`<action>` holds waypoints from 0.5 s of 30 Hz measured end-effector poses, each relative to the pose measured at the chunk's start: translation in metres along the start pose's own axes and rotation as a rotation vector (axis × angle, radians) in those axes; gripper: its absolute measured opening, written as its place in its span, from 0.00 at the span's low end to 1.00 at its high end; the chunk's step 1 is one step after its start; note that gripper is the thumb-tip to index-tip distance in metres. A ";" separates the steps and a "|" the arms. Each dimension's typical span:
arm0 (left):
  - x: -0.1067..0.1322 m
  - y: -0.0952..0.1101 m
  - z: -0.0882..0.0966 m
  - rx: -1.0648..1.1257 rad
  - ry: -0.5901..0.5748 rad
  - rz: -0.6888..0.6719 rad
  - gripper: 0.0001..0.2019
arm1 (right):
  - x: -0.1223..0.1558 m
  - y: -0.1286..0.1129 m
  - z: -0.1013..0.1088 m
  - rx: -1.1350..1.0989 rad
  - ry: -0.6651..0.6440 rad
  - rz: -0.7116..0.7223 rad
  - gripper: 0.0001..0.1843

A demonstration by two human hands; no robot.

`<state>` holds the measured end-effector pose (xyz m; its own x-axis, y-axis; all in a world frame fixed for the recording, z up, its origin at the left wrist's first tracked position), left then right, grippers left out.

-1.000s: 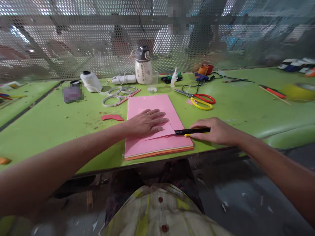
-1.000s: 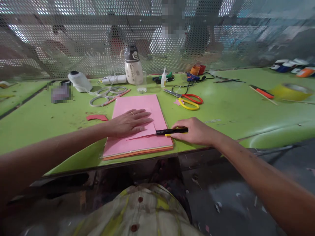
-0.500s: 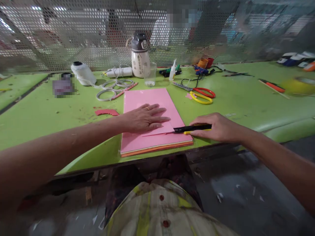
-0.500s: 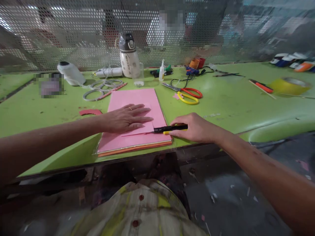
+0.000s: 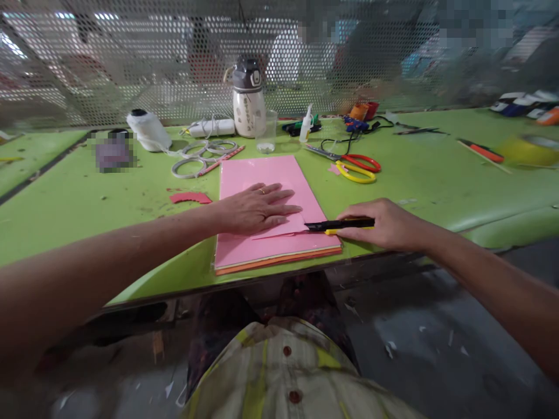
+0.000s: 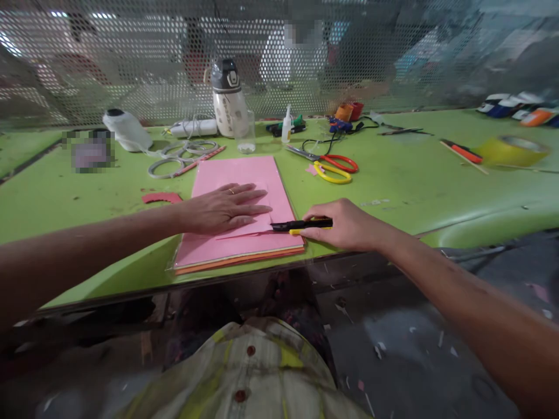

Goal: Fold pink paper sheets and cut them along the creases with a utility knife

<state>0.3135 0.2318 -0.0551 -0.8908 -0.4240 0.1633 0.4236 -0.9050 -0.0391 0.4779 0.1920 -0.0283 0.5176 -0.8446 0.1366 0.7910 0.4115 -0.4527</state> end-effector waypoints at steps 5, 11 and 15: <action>-0.001 -0.001 0.000 0.010 0.003 -0.002 0.26 | 0.003 -0.003 -0.001 -0.020 -0.003 0.009 0.20; 0.001 -0.002 -0.001 0.031 -0.008 0.020 0.27 | 0.010 -0.003 0.003 -0.018 0.058 0.024 0.23; 0.002 -0.005 -0.003 0.070 -0.013 0.044 0.27 | 0.005 -0.007 0.007 -0.004 0.095 0.038 0.20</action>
<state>0.3092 0.2352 -0.0576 -0.8692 -0.4620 0.1760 0.4727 -0.8809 0.0222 0.4776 0.1870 -0.0185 0.5142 -0.8569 0.0353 0.7697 0.4429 -0.4597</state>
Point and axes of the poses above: each hand's wrist, its own x-axis away from the middle knuckle, its own z-axis out of the back of the hand, y = z × x, the point moved 10 cm from there along -x, towards the middle knuckle, and after that the axes turned 7 degrees about -y, right-handed, at the moved point
